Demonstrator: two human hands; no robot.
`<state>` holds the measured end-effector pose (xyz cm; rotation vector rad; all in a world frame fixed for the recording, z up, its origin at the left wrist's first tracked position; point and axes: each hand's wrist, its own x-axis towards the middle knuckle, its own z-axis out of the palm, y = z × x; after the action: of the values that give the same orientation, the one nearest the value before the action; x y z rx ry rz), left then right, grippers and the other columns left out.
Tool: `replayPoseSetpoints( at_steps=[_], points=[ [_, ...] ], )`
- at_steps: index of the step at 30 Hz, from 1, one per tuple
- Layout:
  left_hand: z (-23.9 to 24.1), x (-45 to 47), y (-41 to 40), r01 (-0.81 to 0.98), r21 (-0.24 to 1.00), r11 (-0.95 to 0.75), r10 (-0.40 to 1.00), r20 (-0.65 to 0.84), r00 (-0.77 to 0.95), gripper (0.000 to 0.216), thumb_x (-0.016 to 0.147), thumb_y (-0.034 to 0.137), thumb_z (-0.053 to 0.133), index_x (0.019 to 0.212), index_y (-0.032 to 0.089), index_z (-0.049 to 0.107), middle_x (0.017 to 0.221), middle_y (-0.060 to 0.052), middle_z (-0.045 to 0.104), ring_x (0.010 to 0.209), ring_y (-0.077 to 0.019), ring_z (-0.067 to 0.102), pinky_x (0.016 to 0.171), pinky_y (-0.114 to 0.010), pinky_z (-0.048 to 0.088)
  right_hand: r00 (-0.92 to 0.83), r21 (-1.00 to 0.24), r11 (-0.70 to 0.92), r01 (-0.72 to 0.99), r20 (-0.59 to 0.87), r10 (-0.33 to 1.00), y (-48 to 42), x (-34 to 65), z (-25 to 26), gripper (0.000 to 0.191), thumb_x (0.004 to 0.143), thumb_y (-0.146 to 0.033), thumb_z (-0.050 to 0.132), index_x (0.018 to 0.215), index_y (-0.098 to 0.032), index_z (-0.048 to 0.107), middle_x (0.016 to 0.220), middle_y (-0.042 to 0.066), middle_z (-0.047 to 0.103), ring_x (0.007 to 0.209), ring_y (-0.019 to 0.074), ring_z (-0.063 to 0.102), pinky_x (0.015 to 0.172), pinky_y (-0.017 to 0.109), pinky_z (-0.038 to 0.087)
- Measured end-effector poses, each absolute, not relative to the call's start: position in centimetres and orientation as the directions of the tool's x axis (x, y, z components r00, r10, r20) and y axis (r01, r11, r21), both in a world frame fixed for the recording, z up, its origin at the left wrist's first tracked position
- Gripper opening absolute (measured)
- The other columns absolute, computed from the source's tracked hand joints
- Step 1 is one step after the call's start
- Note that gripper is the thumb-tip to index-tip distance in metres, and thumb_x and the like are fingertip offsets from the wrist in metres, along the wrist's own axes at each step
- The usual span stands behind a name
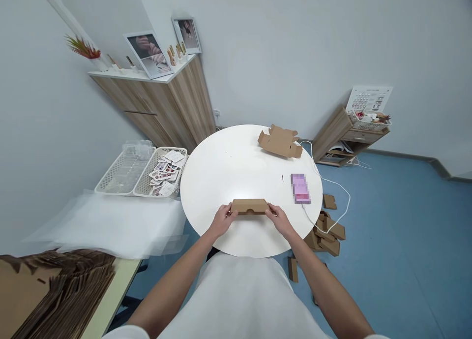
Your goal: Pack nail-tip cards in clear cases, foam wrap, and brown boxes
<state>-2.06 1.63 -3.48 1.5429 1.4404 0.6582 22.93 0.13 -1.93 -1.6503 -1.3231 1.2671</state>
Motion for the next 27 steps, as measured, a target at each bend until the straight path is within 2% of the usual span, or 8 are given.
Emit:
replayPoseSetpoints(
  at_steps=[2, 5, 9, 16, 22, 27],
  points=[
    [-2.9, -1.9, 2.5, 0.573, 0.817, 0.072, 0.956, -0.22, 0.193, 0.049, 0.075, 0.044, 0.048, 0.117, 0.018, 0.048, 0.09, -0.005, 0.05, 0.074, -0.0146, 0.052, 0.07, -0.027, 0.042, -0.002, -0.872, -0.261, 0.415, -0.288, 0.958, 1.0, 23.0, -0.9, 0.042, 0.074, -0.052, 0.045, 0.1, -0.021, 0.058, 0.095, 0.004, 0.058, 0.085, 0.0193, 0.053, 0.076, 0.031, 0.041],
    [-2.4, -1.3, 3.9, 0.697, 0.713, 0.072, 0.957, -0.247, 0.155, 0.043, 0.079, 0.041, 0.042, 0.113, 0.016, 0.05, 0.086, -0.006, 0.051, 0.07, -0.0154, 0.051, 0.067, -0.027, 0.041, -0.027, -0.815, -0.243, 0.527, -0.302, 0.953, 2.4, 22.8, 0.0, 0.04, 0.077, -0.053, 0.038, 0.081, -0.02, 0.061, 0.079, 0.003, 0.059, 0.075, 0.0186, 0.053, 0.067, 0.028, 0.039],
    [-2.2, -0.7, 4.9, 0.772, 0.632, 0.063, 0.975, -0.203, 0.087, 0.039, 0.08, 0.033, 0.041, 0.114, 0.015, 0.049, 0.086, -0.007, 0.049, 0.071, -0.0156, 0.051, 0.069, -0.027, 0.04, 0.021, -0.769, -0.229, 0.598, -0.27, 0.963, 3.8, 22.4, 0.6, 0.038, 0.078, -0.049, 0.038, 0.076, -0.019, 0.061, 0.076, 0.004, 0.06, 0.073, 0.0179, 0.054, 0.064, 0.026, 0.036],
    [-1.7, -0.7, 5.2, 0.788, 0.615, -0.029, 0.996, -0.05, 0.076, 0.039, 0.076, 0.027, 0.048, 0.113, 0.017, 0.049, 0.082, -0.005, 0.051, 0.076, -0.0179, 0.051, 0.07, -0.029, 0.041, -0.003, -0.74, -0.18, 0.648, -0.238, 0.971, 4.8, 22.3, 1.8, 0.038, 0.079, -0.047, 0.035, 0.065, -0.022, 0.061, 0.059, 0.0, 0.056, 0.064, 0.0155, 0.052, 0.057, 0.023, 0.032],
    [-1.4, -0.9, 5.4, 0.738, 0.674, -0.041, 0.996, -0.03, 0.082, 0.036, 0.074, 0.024, 0.05, 0.11, 0.019, 0.051, 0.083, -0.004, 0.055, 0.073, -0.0163, 0.052, 0.068, -0.029, 0.042, 0.0, -0.793, -0.195, 0.577, -0.238, 0.971, 5.1, 22.3, 1.8, 0.035, 0.077, -0.047, 0.038, 0.074, -0.023, 0.064, 0.066, 0.0, 0.06, 0.065, 0.0153, 0.053, 0.057, 0.024, 0.035],
    [-1.3, -1.6, 5.1, 0.681, 0.731, -0.042, 0.992, -0.049, 0.113, 0.039, 0.074, 0.034, 0.053, 0.11, 0.02, 0.052, 0.083, -0.003, 0.056, 0.076, -0.0158, 0.053, 0.071, -0.029, 0.043, 0.012, -0.846, -0.298, 0.443, -0.327, 0.945, 5.0, 22.9, 0.7, 0.036, 0.072, -0.045, 0.048, 0.097, -0.023, 0.061, 0.087, 0.003, 0.062, 0.076, 0.0157, 0.055, 0.066, 0.026, 0.04]
  ],
)
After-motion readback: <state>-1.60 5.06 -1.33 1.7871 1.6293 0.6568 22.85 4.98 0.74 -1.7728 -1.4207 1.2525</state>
